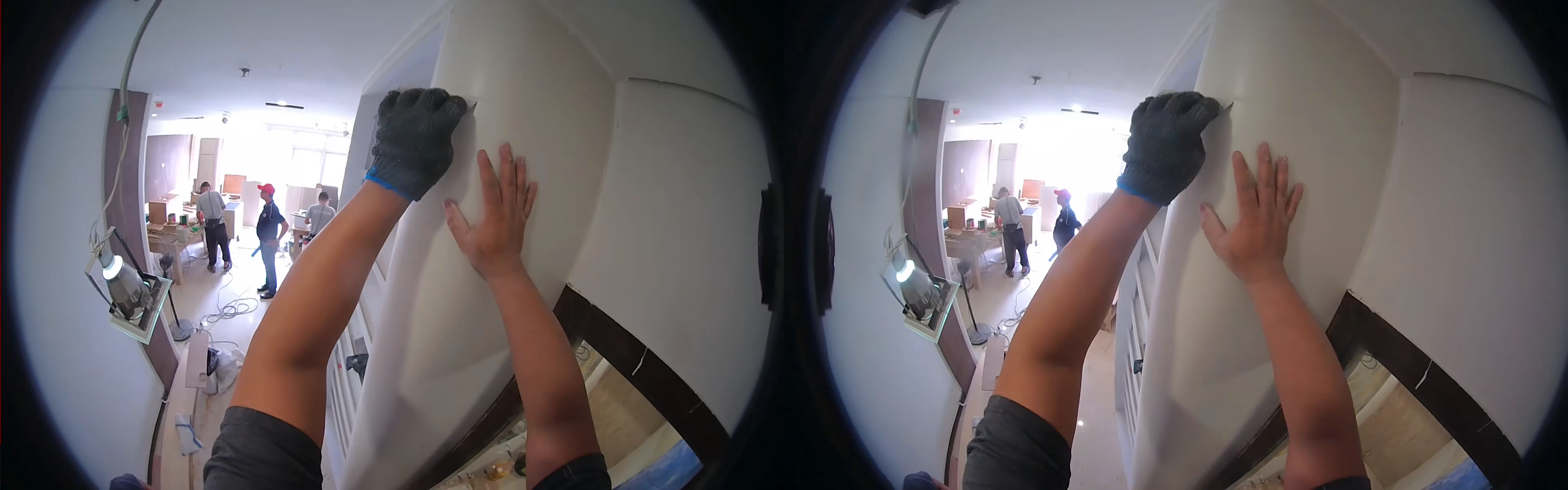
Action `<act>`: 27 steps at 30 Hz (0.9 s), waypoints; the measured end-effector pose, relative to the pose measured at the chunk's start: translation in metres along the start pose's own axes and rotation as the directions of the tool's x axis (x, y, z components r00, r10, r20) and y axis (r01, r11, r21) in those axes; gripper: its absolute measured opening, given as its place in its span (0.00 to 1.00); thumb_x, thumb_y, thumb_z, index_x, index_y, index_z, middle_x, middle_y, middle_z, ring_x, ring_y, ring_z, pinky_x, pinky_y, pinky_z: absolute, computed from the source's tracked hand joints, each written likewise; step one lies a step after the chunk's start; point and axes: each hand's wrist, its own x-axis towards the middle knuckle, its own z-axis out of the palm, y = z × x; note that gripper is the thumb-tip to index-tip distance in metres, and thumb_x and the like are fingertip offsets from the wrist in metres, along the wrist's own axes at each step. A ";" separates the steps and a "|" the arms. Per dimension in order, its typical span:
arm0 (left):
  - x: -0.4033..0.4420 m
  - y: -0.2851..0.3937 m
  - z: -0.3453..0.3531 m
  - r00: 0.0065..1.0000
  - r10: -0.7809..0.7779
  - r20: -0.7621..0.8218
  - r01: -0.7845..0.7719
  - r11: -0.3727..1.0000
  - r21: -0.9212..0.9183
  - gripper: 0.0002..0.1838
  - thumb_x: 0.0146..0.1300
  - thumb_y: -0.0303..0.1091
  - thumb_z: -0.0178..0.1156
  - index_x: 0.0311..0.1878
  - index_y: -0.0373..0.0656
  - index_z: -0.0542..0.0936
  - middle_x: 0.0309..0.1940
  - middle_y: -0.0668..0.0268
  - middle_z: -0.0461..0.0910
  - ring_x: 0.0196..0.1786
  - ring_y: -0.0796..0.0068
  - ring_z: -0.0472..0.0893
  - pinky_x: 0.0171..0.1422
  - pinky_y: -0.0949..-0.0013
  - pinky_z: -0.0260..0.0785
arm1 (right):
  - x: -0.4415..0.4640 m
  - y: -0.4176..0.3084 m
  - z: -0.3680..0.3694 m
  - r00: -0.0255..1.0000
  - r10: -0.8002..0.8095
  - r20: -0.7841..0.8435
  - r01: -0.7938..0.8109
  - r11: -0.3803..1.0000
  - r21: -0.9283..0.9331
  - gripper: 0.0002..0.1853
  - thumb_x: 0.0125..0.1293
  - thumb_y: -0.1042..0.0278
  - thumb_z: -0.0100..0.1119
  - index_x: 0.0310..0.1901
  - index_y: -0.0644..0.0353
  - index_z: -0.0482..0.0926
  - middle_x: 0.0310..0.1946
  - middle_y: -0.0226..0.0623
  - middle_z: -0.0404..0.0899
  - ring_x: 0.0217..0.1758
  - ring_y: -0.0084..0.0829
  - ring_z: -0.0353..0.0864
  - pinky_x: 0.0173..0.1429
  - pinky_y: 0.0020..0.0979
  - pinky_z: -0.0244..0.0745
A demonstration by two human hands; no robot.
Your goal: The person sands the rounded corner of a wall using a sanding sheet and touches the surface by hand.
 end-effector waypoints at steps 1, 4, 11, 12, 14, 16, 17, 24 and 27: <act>0.001 0.002 0.001 1.000 -0.002 -0.014 0.002 1.000 -0.002 0.23 0.53 0.20 0.60 0.52 0.50 0.88 0.48 0.62 0.88 0.53 0.54 0.86 0.57 0.51 0.75 | -0.001 0.000 -0.001 1.000 0.001 0.003 -0.001 1.000 0.003 0.51 0.60 0.48 0.76 0.84 0.42 0.62 0.87 0.44 0.52 0.88 0.61 0.49 0.84 0.76 0.40; -0.003 0.002 0.000 1.000 -0.008 0.026 0.009 1.000 -0.009 0.23 0.53 0.20 0.60 0.52 0.50 0.88 0.47 0.63 0.88 0.53 0.54 0.86 0.57 0.51 0.75 | -0.002 0.000 -0.002 1.000 0.006 -0.001 -0.006 1.000 0.001 0.51 0.60 0.49 0.77 0.84 0.42 0.62 0.87 0.44 0.53 0.88 0.61 0.50 0.84 0.76 0.40; -0.007 0.002 0.001 0.999 -0.030 0.017 0.031 0.999 -0.039 0.23 0.54 0.19 0.60 0.53 0.49 0.87 0.49 0.60 0.88 0.54 0.53 0.86 0.60 0.49 0.75 | -0.001 -0.001 0.000 1.000 0.003 -0.013 -0.003 1.000 -0.011 0.52 0.59 0.49 0.77 0.84 0.42 0.61 0.87 0.44 0.53 0.88 0.60 0.50 0.83 0.75 0.40; -0.010 0.001 0.003 0.999 -0.044 0.013 0.045 0.998 -0.039 0.23 0.54 0.19 0.60 0.53 0.48 0.87 0.50 0.60 0.88 0.55 0.52 0.86 0.60 0.49 0.75 | -0.001 -0.001 0.000 1.000 0.001 -0.014 -0.001 1.000 -0.010 0.52 0.59 0.49 0.77 0.84 0.42 0.61 0.87 0.44 0.53 0.88 0.60 0.50 0.83 0.75 0.40; -0.011 -0.003 0.006 0.998 -0.064 0.017 0.065 0.996 -0.057 0.23 0.55 0.19 0.60 0.54 0.47 0.87 0.51 0.59 0.88 0.56 0.51 0.85 0.60 0.49 0.76 | -0.001 0.000 0.000 1.000 -0.004 -0.008 0.004 1.000 -0.012 0.52 0.59 0.48 0.77 0.84 0.42 0.61 0.87 0.44 0.53 0.88 0.60 0.50 0.83 0.75 0.40; -0.009 -0.008 0.009 0.997 -0.072 0.032 0.074 0.993 -0.093 0.23 0.56 0.19 0.59 0.55 0.47 0.87 0.51 0.58 0.88 0.56 0.49 0.85 0.61 0.48 0.77 | -0.002 0.000 0.000 1.000 -0.004 -0.006 0.004 1.000 -0.020 0.52 0.60 0.48 0.76 0.84 0.42 0.61 0.87 0.44 0.53 0.88 0.60 0.50 0.83 0.75 0.41; -0.012 -0.008 0.008 0.996 -0.081 0.039 0.085 0.991 -0.105 0.23 0.56 0.18 0.58 0.55 0.46 0.87 0.52 0.58 0.88 0.56 0.49 0.85 0.61 0.48 0.77 | -0.002 0.001 0.000 1.000 -0.005 -0.006 0.005 1.000 -0.023 0.51 0.60 0.48 0.76 0.84 0.43 0.61 0.87 0.44 0.53 0.88 0.60 0.50 0.83 0.75 0.41; -0.019 -0.017 0.012 0.992 -0.122 0.016 0.123 0.981 -0.147 0.24 0.56 0.17 0.57 0.55 0.46 0.87 0.54 0.56 0.88 0.57 0.49 0.85 0.63 0.48 0.77 | -0.002 -0.001 -0.001 1.000 -0.004 -0.006 0.004 1.000 -0.024 0.51 0.61 0.47 0.76 0.84 0.42 0.61 0.87 0.45 0.53 0.88 0.61 0.51 0.83 0.76 0.42; -0.021 -0.016 0.012 0.993 -0.120 0.015 0.121 0.983 -0.135 0.23 0.57 0.17 0.57 0.54 0.46 0.88 0.54 0.57 0.88 0.57 0.49 0.85 0.63 0.48 0.77 | 0.000 -0.001 -0.002 1.000 -0.009 -0.017 0.008 1.000 -0.027 0.51 0.61 0.47 0.76 0.84 0.42 0.61 0.87 0.45 0.53 0.88 0.61 0.51 0.83 0.75 0.43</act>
